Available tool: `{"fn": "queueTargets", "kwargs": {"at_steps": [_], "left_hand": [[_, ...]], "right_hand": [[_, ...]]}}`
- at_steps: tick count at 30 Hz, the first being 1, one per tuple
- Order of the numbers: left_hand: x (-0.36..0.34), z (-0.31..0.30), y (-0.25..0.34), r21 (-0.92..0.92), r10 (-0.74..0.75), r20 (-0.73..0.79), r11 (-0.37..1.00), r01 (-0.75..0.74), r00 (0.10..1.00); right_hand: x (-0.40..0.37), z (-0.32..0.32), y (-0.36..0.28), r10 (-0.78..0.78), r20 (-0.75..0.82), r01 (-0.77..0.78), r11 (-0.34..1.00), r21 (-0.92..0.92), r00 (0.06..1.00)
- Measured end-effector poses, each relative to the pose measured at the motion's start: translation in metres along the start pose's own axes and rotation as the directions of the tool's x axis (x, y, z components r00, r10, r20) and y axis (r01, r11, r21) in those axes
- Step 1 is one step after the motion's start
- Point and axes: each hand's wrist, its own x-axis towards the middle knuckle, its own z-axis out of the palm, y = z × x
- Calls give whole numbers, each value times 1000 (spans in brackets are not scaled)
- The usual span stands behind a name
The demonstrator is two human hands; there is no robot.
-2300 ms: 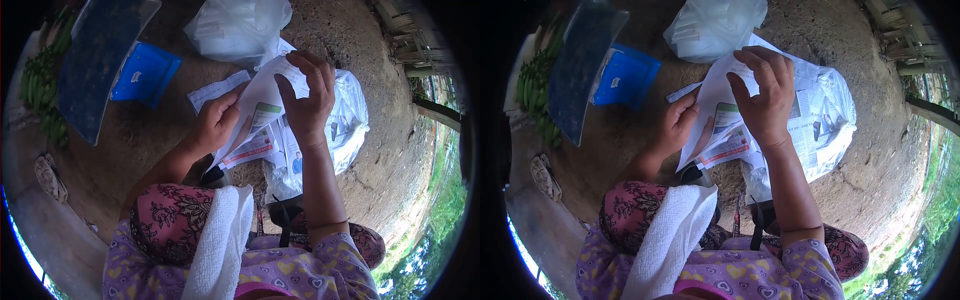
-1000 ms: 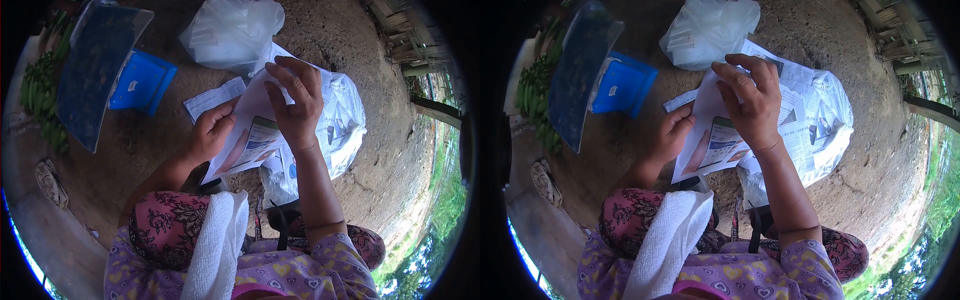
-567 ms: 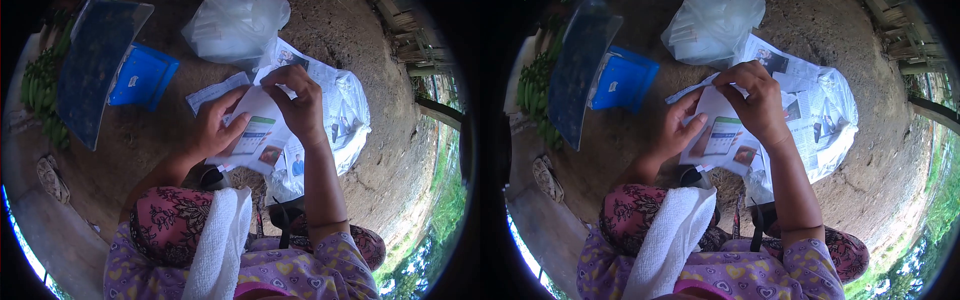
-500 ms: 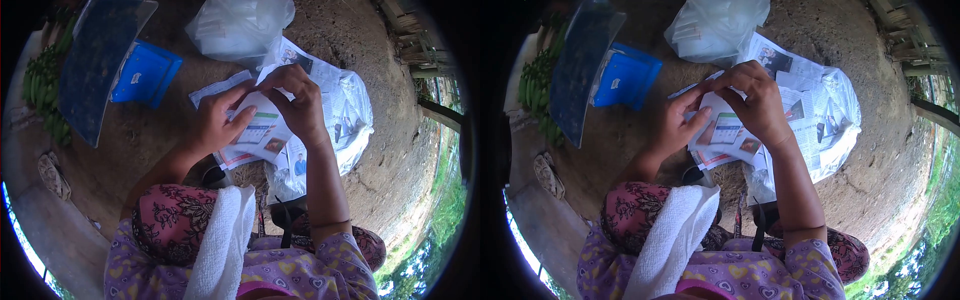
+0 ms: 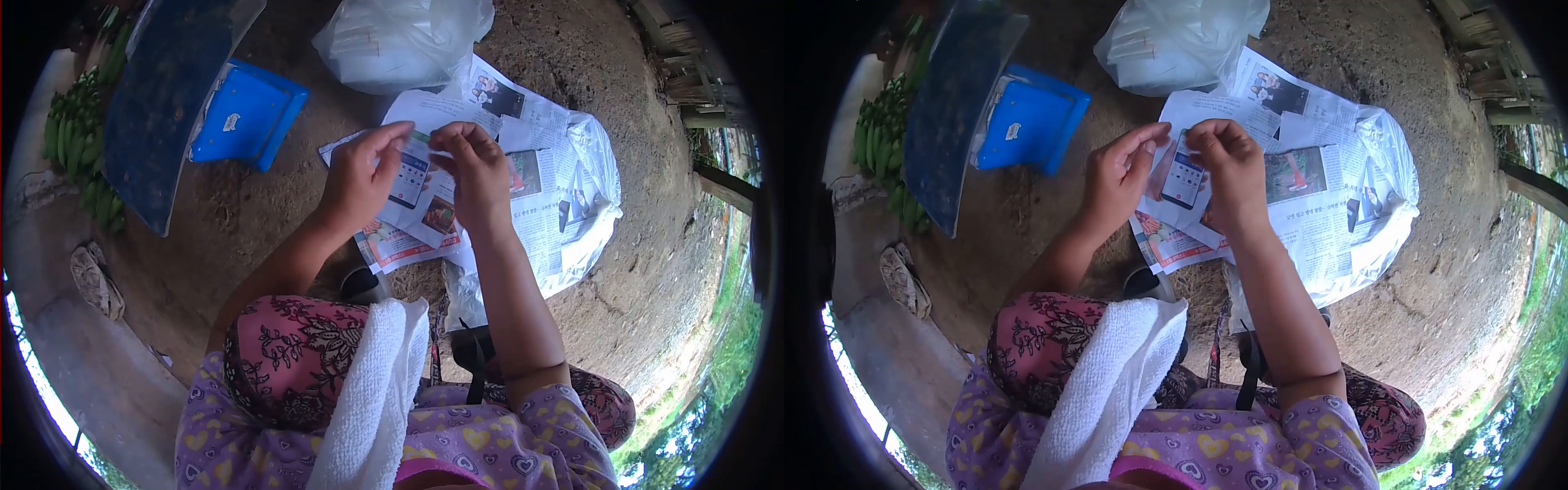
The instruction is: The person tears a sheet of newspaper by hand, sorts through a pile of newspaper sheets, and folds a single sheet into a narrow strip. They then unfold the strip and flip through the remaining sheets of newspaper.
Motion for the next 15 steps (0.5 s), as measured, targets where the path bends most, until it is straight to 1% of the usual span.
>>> {"fn": "queueTargets", "kwargs": {"at_steps": [3,4,5,6,9,10,12,13,15], "left_hand": [[-2,7,-58,108,-41,-63,993,48,997],[-3,7,-75,89,-110,-60,989,115,992],[-5,7,-90,68,-181,-54,981,184,982],[-5,8,-102,47,-247,-49,967,249,968],[1,14,-119,112,-227,-75,966,234,971],[6,16,-123,146,-180,-66,971,188,981],[20,23,-131,213,-87,-45,972,94,995],[29,28,-136,238,-65,-43,969,74,997],[43,36,-143,287,-24,-36,957,34,999]], "right_hand": [[17,-36,32,8,-205,-40,988,-149,979],[27,-56,47,-111,-266,11,936,-353,957],[33,-76,59,-237,-299,39,837,-545,924],[34,-92,61,-447,-226,58,536,-842,865],[49,-118,75,-416,-369,-101,540,-836,831],[53,-121,77,-300,-410,-111,677,-727,861],[58,-121,78,-283,-376,-151,586,-796,882],[62,-119,78,-275,-356,-166,536,-828,893],[71,-123,80,-217,-227,-99,478,-873,950]]}}
